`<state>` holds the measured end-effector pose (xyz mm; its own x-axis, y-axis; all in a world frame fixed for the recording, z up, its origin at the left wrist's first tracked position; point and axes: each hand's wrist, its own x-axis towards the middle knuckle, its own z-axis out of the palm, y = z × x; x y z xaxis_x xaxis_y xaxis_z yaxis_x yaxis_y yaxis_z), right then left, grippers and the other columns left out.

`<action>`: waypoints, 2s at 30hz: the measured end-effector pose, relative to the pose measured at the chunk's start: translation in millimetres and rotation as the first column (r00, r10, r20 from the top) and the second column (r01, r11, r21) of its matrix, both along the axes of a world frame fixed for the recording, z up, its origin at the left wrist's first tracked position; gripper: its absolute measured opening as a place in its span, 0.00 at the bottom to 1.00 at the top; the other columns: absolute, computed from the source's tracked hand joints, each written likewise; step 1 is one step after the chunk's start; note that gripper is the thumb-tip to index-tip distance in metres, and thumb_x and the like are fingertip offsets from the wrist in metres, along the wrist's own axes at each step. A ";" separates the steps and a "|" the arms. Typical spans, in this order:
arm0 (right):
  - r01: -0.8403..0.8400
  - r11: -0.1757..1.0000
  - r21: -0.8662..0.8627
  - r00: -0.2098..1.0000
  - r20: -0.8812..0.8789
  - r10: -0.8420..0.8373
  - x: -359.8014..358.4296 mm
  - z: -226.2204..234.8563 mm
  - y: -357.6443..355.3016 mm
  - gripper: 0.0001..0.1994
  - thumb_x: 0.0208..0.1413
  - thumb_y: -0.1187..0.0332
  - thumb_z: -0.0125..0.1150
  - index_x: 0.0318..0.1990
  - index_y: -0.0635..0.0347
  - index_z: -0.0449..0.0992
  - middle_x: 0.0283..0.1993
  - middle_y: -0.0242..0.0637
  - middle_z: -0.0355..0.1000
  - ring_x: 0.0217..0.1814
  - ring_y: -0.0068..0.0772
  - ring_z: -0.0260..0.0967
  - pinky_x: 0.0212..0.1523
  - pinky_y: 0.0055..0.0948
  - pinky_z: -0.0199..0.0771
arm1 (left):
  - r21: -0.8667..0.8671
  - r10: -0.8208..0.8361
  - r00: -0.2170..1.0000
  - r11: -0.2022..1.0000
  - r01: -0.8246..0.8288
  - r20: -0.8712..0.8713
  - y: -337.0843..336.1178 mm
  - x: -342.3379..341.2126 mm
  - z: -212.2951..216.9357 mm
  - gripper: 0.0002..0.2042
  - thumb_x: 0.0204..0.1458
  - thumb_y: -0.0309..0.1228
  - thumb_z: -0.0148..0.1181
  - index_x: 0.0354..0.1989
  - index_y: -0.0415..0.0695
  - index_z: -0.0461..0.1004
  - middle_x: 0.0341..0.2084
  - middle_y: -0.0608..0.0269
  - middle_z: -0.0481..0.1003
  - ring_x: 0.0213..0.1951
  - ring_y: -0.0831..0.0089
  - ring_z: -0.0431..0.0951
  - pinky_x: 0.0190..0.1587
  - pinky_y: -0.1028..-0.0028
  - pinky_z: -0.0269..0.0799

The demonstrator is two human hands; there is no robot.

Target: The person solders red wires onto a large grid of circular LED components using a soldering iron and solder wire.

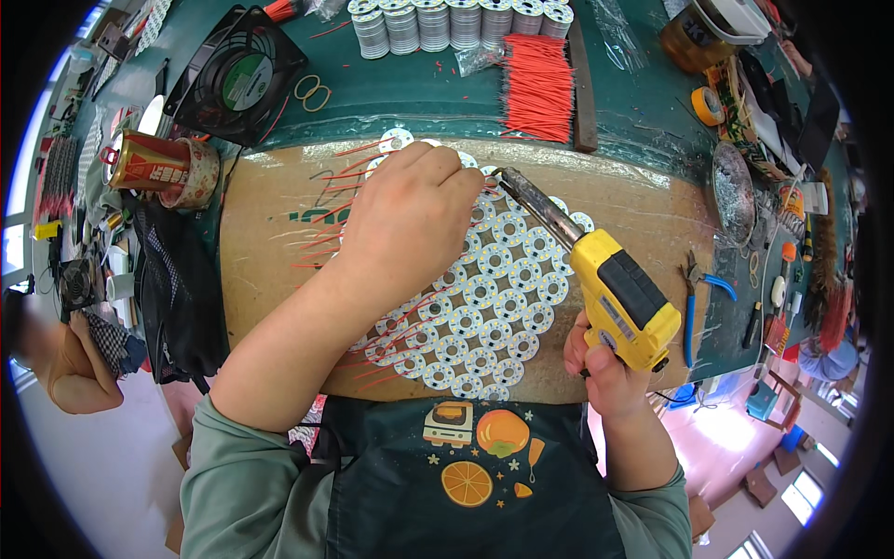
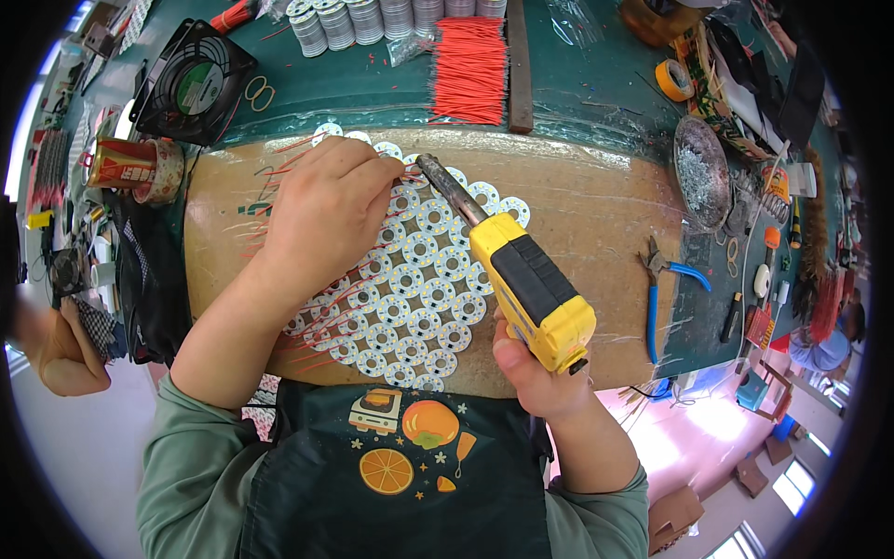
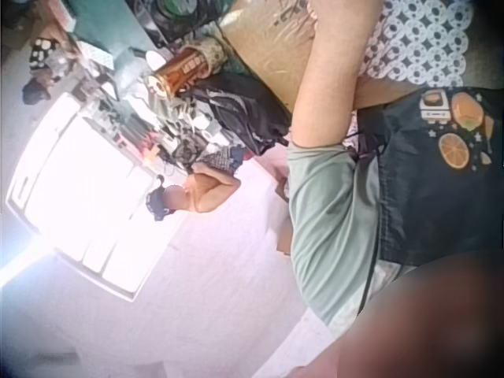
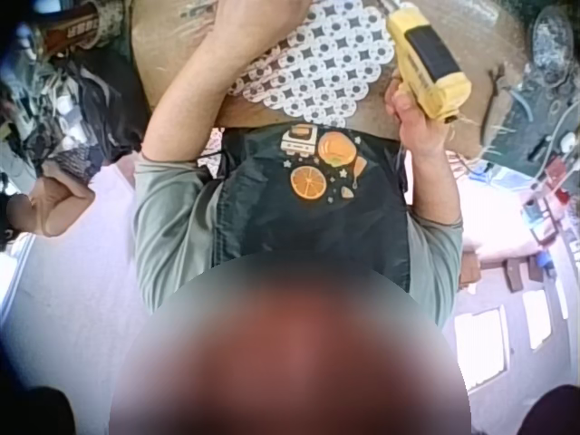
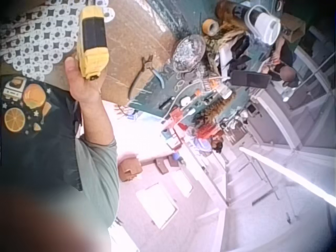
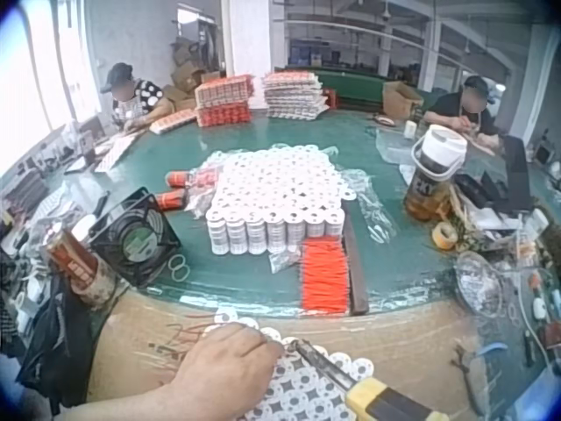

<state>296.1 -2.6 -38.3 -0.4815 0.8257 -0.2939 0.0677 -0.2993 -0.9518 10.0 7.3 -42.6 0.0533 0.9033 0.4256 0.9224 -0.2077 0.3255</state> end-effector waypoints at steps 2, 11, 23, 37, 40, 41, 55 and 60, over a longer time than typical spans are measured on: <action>0.004 1.000 0.004 1.000 -0.004 -0.004 -0.1 1.1 1.2 0.37 0.53 0.48 0.74 0.59 0.69 0.67 0.27 0.31 0.65 0.26 0.25 0.64 0.26 0.25 0.65 | -0.008 0.004 1.000 1.000 -0.004 0.010 -0.2 0.3 0.4 0.07 0.48 0.21 0.65 0.36 0.41 0.81 0.32 0.59 0.78 0.38 0.59 0.79 0.43 0.62 0.76; 0.021 0.995 -0.100 0.996 -0.087 -0.030 0.9 10.2 -0.1 0.47 0.46 0.43 0.78 0.65 0.68 0.65 0.26 0.30 0.65 0.23 0.22 0.63 0.24 0.23 0.63 | -0.015 0.008 1.000 1.000 -0.008 0.003 -1.2 -0.5 -2.0 0.06 0.48 0.21 0.65 0.35 0.41 0.80 0.33 0.58 0.77 0.38 0.59 0.79 0.44 0.62 0.76; 0.036 0.996 -0.086 0.998 -0.056 -0.041 8.2 8.6 -7.5 0.46 0.46 0.44 0.79 0.65 0.68 0.66 0.26 0.30 0.66 0.24 0.22 0.63 0.25 0.23 0.64 | 0.019 -0.068 0.997 0.998 0.067 0.035 -7.6 0.6 2.2 0.10 0.46 0.20 0.66 0.38 0.41 0.81 0.31 0.60 0.75 0.37 0.60 0.77 0.41 0.63 0.75; 0.018 0.998 -0.065 1.000 -0.011 -0.019 5.5 8.4 -7.2 0.41 0.50 0.45 0.76 0.59 0.68 0.67 0.26 0.31 0.65 0.25 0.23 0.64 0.25 0.24 0.64 | 0.003 -0.057 0.998 0.998 0.057 0.029 -7.2 2.3 1.2 0.10 0.46 0.21 0.66 0.38 0.43 0.82 0.31 0.62 0.75 0.36 0.61 0.77 0.39 0.64 0.75; 0.019 0.999 -0.035 1.000 0.018 -0.019 7.4 4.3 -8.4 0.38 0.50 0.45 0.75 0.57 0.67 0.68 0.26 0.31 0.65 0.26 0.24 0.64 0.26 0.24 0.65 | 0.009 -0.058 0.998 0.998 0.058 0.029 -7.2 2.7 1.8 0.09 0.46 0.21 0.66 0.38 0.43 0.82 0.31 0.62 0.75 0.36 0.61 0.77 0.39 0.64 0.75; 0.019 0.999 -0.035 1.000 0.019 -0.018 7.7 3.9 -8.6 0.38 0.50 0.45 0.75 0.57 0.67 0.68 0.26 0.31 0.65 0.26 0.24 0.64 0.26 0.24 0.65 | 0.007 -0.058 0.998 0.998 0.058 0.027 -7.2 2.6 2.2 0.09 0.46 0.21 0.66 0.38 0.43 0.81 0.31 0.62 0.75 0.36 0.61 0.77 0.40 0.64 0.75; 0.049 0.985 -0.167 0.984 -0.163 -0.077 7.1 8.8 -7.1 0.43 0.49 0.46 0.77 0.64 0.68 0.66 0.26 0.32 0.66 0.23 0.25 0.65 0.24 0.25 0.66 | -0.018 -0.068 0.997 0.998 0.067 -0.023 -7.5 1.7 1.6 0.11 0.44 0.21 0.66 0.39 0.43 0.82 0.33 0.62 0.75 0.38 0.62 0.77 0.42 0.64 0.75; 0.061 0.987 -0.151 0.979 -0.183 -0.089 12.3 8.5 -5.9 0.43 0.50 0.47 0.76 0.65 0.70 0.65 0.25 0.30 0.65 0.24 0.24 0.63 0.25 0.25 0.64 | -0.011 -0.067 0.997 0.998 0.067 -0.029 -7.2 1.9 7.6 0.11 0.44 0.21 0.66 0.39 0.42 0.81 0.33 0.62 0.75 0.39 0.61 0.77 0.43 0.63 0.75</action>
